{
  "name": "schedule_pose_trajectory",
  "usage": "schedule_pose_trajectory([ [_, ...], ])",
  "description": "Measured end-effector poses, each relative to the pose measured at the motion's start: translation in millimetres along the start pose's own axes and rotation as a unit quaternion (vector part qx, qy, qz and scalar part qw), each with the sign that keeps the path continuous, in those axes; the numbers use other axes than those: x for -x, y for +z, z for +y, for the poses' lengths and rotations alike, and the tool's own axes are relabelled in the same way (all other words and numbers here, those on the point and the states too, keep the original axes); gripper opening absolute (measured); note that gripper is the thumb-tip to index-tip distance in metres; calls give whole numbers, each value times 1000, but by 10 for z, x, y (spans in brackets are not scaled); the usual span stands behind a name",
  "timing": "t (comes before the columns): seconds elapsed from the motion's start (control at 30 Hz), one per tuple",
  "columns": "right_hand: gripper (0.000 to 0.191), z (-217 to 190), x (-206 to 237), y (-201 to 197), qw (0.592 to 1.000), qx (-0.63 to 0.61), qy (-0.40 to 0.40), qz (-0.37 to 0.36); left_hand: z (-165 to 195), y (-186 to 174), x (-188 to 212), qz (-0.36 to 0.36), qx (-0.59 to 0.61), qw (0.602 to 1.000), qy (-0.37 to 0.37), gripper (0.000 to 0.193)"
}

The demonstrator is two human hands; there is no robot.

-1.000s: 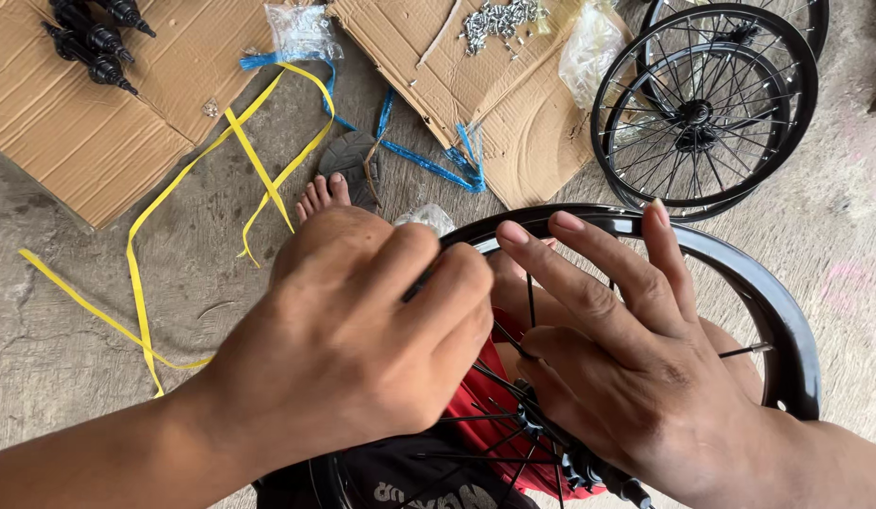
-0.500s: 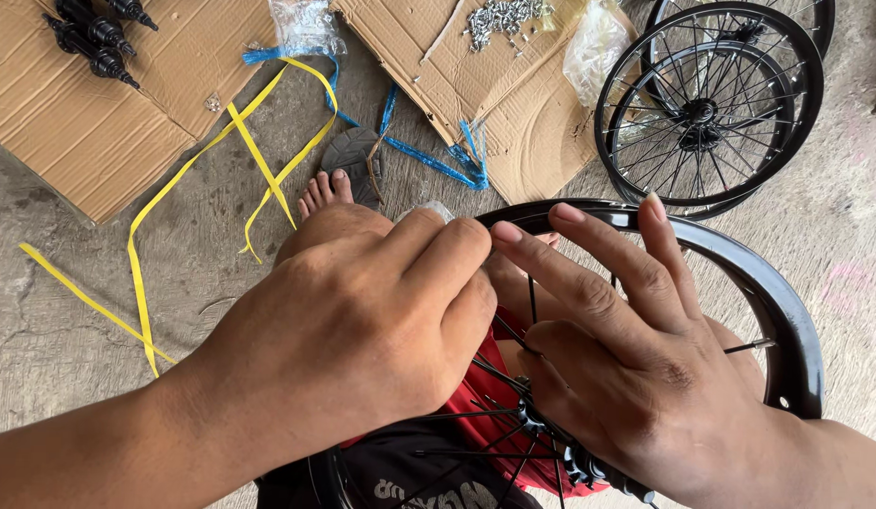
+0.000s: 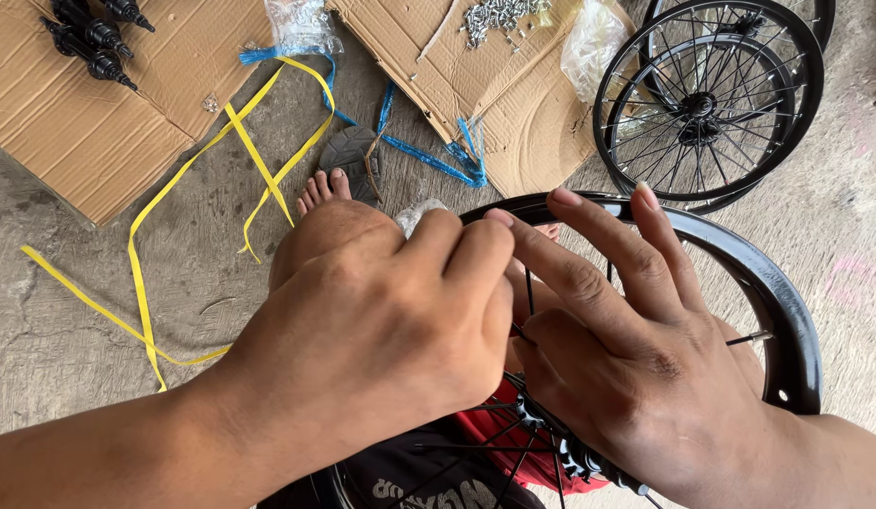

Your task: The person laces a bicycle wheel by inserting spokes through the hub and rim, then securing them with nipples. The person works on one wheel at a time, rotating it to access different spoke holes.

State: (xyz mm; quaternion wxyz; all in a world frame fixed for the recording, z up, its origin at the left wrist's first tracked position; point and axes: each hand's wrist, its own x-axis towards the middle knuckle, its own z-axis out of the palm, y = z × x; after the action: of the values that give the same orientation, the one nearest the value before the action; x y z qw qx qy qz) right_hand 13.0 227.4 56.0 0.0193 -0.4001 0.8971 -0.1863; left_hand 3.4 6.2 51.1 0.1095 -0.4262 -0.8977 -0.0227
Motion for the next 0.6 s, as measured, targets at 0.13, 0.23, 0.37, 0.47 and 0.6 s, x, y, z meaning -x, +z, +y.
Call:
schedule_pose_trajectory([
  [0.13, 28, 6, 11, -4, 1000, 1, 1, -6, 5, 3, -53, 13, 5, 1000, -14, 13],
  [0.23, 29, 17, 21, -1, 1000, -5, 0, -2, -3, -22, -68, -8, 13, 1000, -7, 14],
  [0.37, 32, 38, 29, 9, 1000, -14, -4, 7, 5, -58, -77, -28, -18, 999, -1, 14],
  [0.47, 32, 54, 33, 6, 1000, -18, -17, 8, 47, -83, -84, -30, -48, 998, -15, 15],
  [0.6, 29, 69, 44, 1, 999, -30, -25, 2, 91, -106, -86, -92, -63, 994, -7, 13],
])
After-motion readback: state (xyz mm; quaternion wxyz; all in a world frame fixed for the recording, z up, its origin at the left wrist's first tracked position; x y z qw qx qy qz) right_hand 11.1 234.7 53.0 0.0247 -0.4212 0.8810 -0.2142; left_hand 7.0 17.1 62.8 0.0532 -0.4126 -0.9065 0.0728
